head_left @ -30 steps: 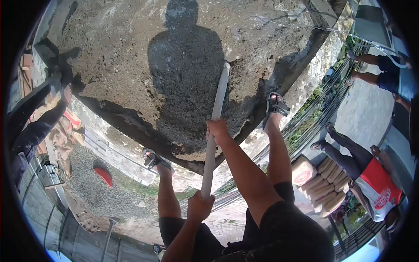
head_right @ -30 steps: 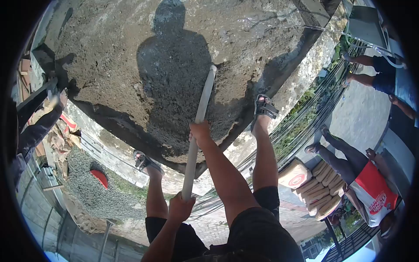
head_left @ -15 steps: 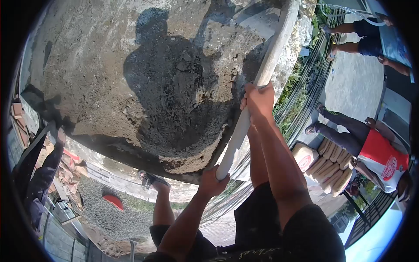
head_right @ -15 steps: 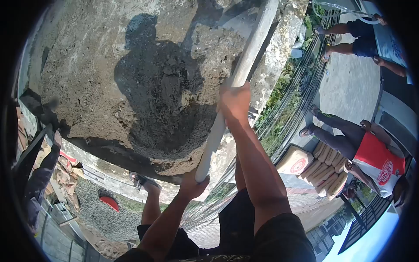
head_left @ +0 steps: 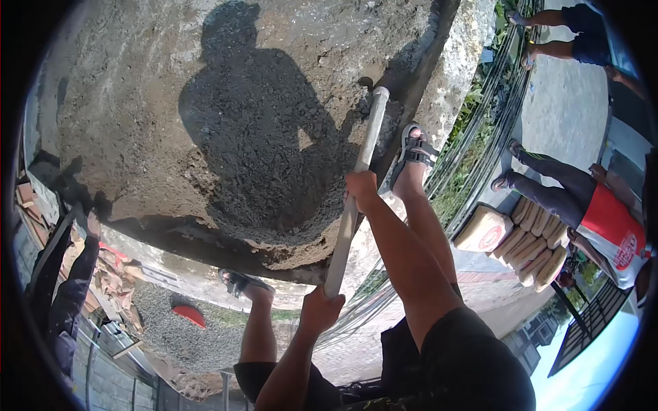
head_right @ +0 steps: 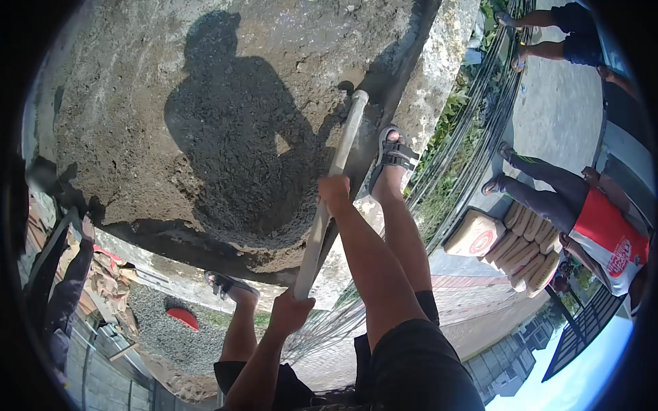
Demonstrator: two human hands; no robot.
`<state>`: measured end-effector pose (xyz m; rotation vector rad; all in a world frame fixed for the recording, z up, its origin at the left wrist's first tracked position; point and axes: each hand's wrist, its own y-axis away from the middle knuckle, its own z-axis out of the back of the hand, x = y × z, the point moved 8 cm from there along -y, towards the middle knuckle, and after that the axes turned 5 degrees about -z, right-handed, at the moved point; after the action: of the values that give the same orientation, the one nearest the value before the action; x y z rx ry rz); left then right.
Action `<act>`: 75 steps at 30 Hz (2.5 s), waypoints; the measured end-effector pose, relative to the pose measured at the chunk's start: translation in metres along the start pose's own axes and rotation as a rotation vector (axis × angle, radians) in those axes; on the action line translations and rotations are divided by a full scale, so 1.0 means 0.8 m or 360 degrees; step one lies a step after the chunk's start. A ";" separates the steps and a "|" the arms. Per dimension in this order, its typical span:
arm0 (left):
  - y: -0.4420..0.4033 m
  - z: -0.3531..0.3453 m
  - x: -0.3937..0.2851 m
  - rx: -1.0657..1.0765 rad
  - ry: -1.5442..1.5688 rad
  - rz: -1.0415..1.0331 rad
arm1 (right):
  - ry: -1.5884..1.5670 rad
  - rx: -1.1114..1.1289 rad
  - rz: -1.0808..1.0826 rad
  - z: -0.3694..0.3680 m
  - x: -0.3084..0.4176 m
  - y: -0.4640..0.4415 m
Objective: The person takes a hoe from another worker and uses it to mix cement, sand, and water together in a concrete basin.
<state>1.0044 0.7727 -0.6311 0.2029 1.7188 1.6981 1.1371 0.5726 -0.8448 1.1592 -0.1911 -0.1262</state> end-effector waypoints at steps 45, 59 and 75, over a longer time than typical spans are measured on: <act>0.212 -0.157 0.106 -0.0383 0.0894 0.0417 | 0.0711 0.0394 0.0608 -0.038 -0.079 0.300; 0.035 -0.016 0.082 -0.0414 0.0944 0.0247 | 0.0983 0.0264 0.0822 -0.241 0.010 0.113; 0.074 0.077 0.008 -0.0680 0.1190 -0.0295 | 0.0690 0.0628 0.1345 -0.251 0.168 0.461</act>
<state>1.0138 0.8341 -0.5718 -0.8571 1.7180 2.0871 1.3115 0.8719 -0.5726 1.3755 -0.3122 0.9361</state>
